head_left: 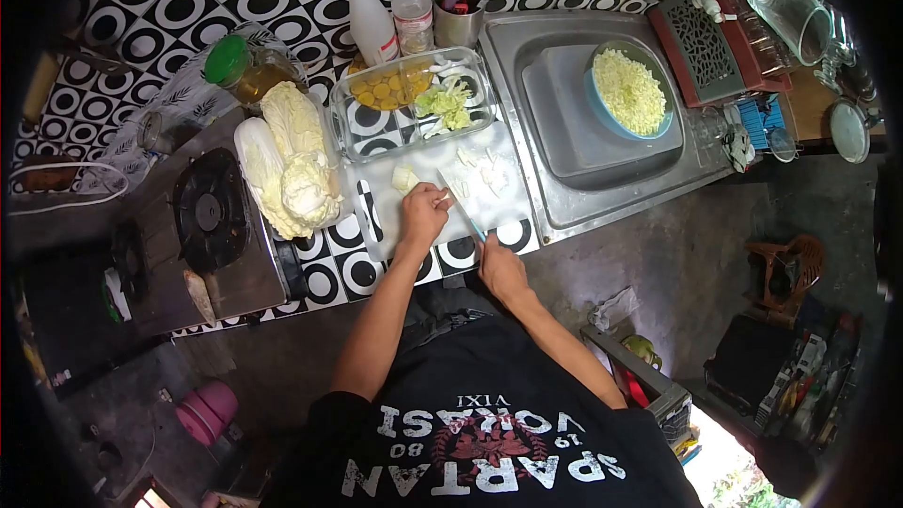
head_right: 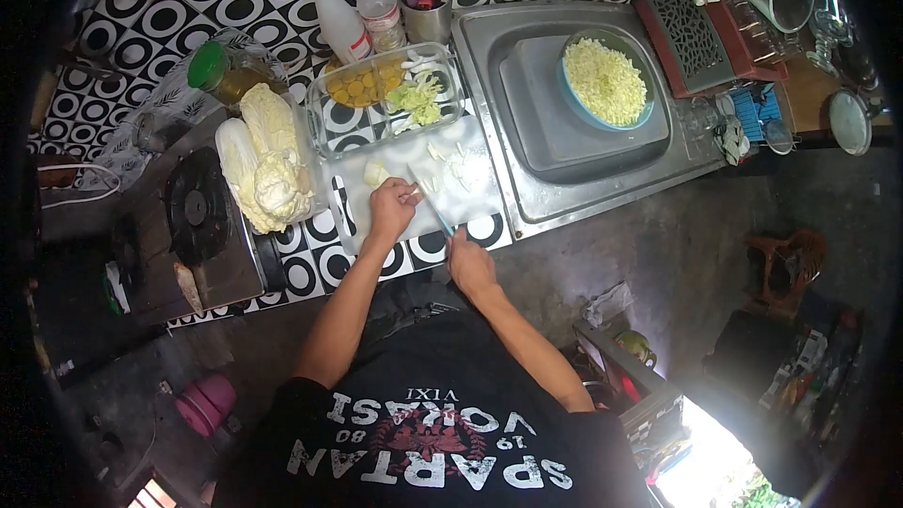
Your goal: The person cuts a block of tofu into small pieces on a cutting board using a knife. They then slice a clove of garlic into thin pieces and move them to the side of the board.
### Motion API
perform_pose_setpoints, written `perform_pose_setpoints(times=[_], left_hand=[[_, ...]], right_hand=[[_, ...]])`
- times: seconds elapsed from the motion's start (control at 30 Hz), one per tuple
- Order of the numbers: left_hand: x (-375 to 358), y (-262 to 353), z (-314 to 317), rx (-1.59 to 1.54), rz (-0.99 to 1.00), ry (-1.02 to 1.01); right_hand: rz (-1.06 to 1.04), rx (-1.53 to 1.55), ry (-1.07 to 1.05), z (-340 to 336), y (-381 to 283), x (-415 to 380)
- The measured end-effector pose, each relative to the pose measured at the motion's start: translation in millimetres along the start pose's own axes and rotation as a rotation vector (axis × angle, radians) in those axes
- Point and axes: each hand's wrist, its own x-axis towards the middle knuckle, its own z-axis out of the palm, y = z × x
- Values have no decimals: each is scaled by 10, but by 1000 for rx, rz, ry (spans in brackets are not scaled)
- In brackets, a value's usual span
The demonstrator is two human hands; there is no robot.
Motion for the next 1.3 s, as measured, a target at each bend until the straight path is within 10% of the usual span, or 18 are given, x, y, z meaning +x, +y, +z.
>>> perform_pose_setpoints(times=[1.3], left_hand=[[-9, 29, -49, 7, -18, -18]], right_hand=[[-83, 28, 97, -1, 36, -1]])
